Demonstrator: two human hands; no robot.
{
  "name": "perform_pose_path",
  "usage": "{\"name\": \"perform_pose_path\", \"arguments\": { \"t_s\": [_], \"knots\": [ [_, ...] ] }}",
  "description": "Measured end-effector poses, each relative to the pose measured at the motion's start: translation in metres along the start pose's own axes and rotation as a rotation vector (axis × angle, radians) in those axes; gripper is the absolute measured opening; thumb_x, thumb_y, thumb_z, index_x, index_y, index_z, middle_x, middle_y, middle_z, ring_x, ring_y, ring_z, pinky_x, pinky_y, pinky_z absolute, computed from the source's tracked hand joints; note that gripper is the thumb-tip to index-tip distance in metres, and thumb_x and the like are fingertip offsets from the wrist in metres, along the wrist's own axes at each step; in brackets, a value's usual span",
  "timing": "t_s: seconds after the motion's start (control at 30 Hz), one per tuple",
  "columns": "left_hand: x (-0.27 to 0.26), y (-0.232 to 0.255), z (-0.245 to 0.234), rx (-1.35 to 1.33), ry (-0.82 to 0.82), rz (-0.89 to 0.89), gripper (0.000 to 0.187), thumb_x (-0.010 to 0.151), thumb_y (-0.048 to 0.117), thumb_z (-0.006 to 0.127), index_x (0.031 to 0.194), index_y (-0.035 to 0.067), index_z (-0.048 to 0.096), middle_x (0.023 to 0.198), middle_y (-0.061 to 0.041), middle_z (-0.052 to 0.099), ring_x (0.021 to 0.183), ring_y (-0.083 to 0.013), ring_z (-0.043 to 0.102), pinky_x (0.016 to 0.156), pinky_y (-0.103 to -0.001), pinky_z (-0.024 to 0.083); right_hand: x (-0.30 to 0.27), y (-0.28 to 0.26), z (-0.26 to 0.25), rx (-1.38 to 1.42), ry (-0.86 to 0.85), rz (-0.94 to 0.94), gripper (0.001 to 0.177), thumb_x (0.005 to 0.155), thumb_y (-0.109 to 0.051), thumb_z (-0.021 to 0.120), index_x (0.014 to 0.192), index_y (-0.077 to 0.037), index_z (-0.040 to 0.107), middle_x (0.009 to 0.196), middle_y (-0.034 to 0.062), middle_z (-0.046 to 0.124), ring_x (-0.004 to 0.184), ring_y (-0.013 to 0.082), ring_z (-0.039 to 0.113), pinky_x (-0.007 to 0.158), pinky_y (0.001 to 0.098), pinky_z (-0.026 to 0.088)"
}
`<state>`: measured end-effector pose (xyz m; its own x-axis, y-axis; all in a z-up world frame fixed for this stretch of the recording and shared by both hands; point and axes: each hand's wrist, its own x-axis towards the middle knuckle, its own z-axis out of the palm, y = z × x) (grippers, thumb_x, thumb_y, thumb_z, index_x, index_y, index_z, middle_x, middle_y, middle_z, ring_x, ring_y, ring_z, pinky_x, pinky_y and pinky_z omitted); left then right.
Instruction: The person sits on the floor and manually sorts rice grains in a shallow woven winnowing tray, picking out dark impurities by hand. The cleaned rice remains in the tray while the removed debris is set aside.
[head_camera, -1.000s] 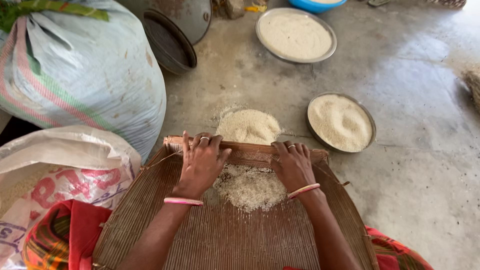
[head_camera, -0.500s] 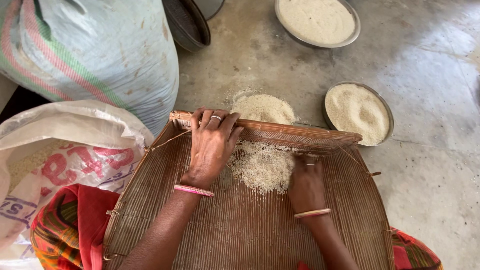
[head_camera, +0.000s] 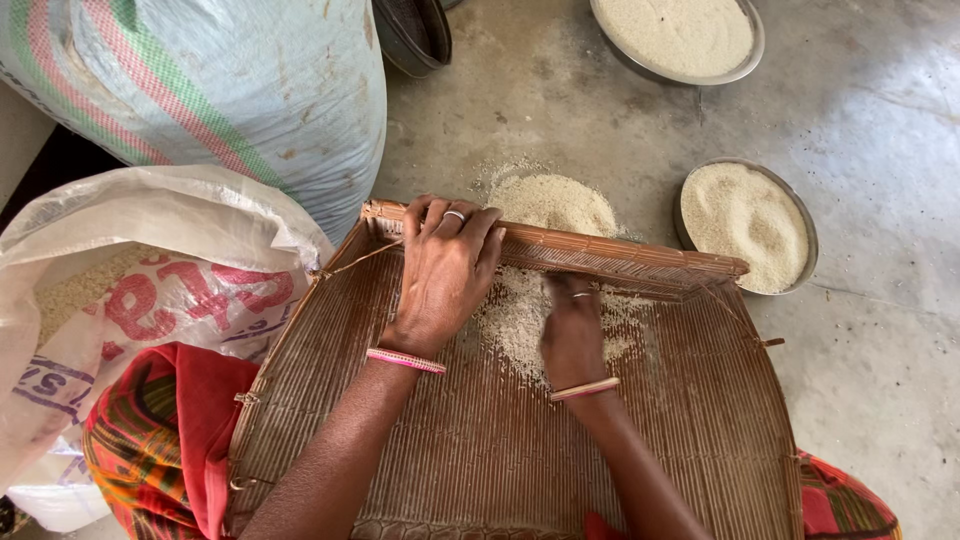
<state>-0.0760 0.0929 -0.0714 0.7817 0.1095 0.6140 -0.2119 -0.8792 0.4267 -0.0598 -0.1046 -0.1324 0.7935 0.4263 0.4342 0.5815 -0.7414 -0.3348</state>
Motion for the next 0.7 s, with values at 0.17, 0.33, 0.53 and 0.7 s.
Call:
{"name": "perform_pose_path", "arguments": {
  "t_s": [0.17, 0.33, 0.53, 0.7],
  "knots": [
    [0.000, -0.001, -0.003, -0.006, -0.030, -0.033, 0.019, 0.094, 0.011, 0.068, 0.111, 0.005, 0.074, 0.101, -0.010, 0.073, 0.103, -0.0264, 0.063, 0.109, -0.049, 0.037, 0.001, -0.019, 0.005, 0.237, -0.248, 0.190, 0.035, 0.084, 0.013, 0.051, 0.105, -0.005, 0.074, 0.112, 0.0142, 0.074, 0.099, 0.0264, 0.070, 0.088, 0.0393, 0.060],
    [0.002, 0.003, -0.004, -0.014, 0.030, 0.009, 0.019, 0.092, 0.009, 0.068, 0.110, 0.004, 0.073, 0.104, -0.010, 0.073, 0.106, -0.0272, 0.063, 0.109, -0.048, 0.037, 0.024, -0.047, 0.024, 0.102, -0.341, -0.199, 0.014, 0.082, 0.004, 0.064, 0.094, 0.000, 0.072, 0.109, 0.0206, 0.072, 0.110, 0.0323, 0.066, 0.099, 0.0409, 0.056],
    [0.000, 0.001, -0.009, -0.023, 0.032, -0.007, 0.018, 0.092, 0.009, 0.068, 0.109, 0.005, 0.072, 0.105, -0.010, 0.073, 0.105, -0.0274, 0.063, 0.109, -0.048, 0.038, 0.046, -0.042, 0.041, 0.028, -0.270, -0.411, 0.022, 0.081, -0.012, 0.071, 0.098, 0.002, 0.071, 0.101, 0.0204, 0.072, 0.103, 0.0351, 0.066, 0.097, 0.0472, 0.052],
    [-0.001, -0.004, -0.004, -0.019, 0.011, -0.007, 0.018, 0.092, 0.009, 0.068, 0.110, 0.005, 0.073, 0.105, -0.010, 0.073, 0.104, -0.0260, 0.063, 0.109, -0.050, 0.037, 0.029, 0.003, 0.000, -0.014, -0.345, -0.196, 0.010, 0.093, -0.011, 0.065, 0.094, -0.004, 0.073, 0.102, 0.0171, 0.074, 0.090, 0.0245, 0.070, 0.081, 0.0352, 0.061]
  ]
}}
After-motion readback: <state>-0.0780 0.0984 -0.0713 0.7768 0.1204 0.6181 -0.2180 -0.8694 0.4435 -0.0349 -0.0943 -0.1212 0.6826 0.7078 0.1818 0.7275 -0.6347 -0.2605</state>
